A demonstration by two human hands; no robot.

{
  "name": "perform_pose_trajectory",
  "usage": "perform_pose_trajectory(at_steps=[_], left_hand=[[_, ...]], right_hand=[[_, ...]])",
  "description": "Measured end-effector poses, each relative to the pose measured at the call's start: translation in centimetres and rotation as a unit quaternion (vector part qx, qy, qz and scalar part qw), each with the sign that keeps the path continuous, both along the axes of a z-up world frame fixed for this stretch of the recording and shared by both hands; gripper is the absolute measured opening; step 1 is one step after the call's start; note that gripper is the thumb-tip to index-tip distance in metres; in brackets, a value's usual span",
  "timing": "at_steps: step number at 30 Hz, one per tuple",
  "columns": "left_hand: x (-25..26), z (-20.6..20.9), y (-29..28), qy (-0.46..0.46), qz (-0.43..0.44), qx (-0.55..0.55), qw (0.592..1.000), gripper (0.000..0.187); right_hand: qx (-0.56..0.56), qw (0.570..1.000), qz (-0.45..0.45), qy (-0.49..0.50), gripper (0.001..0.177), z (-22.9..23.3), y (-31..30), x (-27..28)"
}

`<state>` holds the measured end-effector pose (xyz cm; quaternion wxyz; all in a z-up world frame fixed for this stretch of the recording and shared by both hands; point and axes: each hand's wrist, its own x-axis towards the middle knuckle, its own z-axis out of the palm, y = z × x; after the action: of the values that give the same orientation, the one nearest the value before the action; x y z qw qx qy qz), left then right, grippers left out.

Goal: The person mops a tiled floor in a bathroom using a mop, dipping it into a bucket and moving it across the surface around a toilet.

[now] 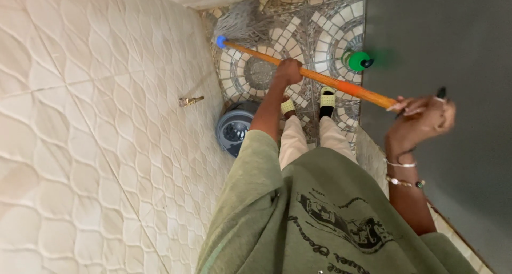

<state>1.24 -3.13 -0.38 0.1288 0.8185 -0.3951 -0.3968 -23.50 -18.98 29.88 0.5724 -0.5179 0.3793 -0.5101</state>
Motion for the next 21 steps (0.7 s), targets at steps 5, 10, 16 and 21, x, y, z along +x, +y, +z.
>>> perform_pose_trajectory(at_steps=[5,10,16,21], left_hand=[[-0.5,-0.7,3.1,-0.047,0.14,-0.064,0.987,0.018],[-3.8,1.2,1.8,-0.19,0.334,-0.217,0.897,0.039],[-6.6,4.3,-4.6,-0.14,0.327,-0.279,0.892,0.05],[-8.6,6.2,-12.9,-0.106,0.36,-0.38,0.846,0.049]], right_hand=[[0.096,0.985,0.131,-0.057,0.041,2.0,0.6,3.7],[0.067,0.971,0.22,-0.066,0.045,7.5,1.2,4.7],[-0.066,0.989,0.136,-0.004,0.023,11.9,-1.6,4.3],[-0.152,0.978,0.14,0.021,0.024,15.5,-5.5,1.7]])
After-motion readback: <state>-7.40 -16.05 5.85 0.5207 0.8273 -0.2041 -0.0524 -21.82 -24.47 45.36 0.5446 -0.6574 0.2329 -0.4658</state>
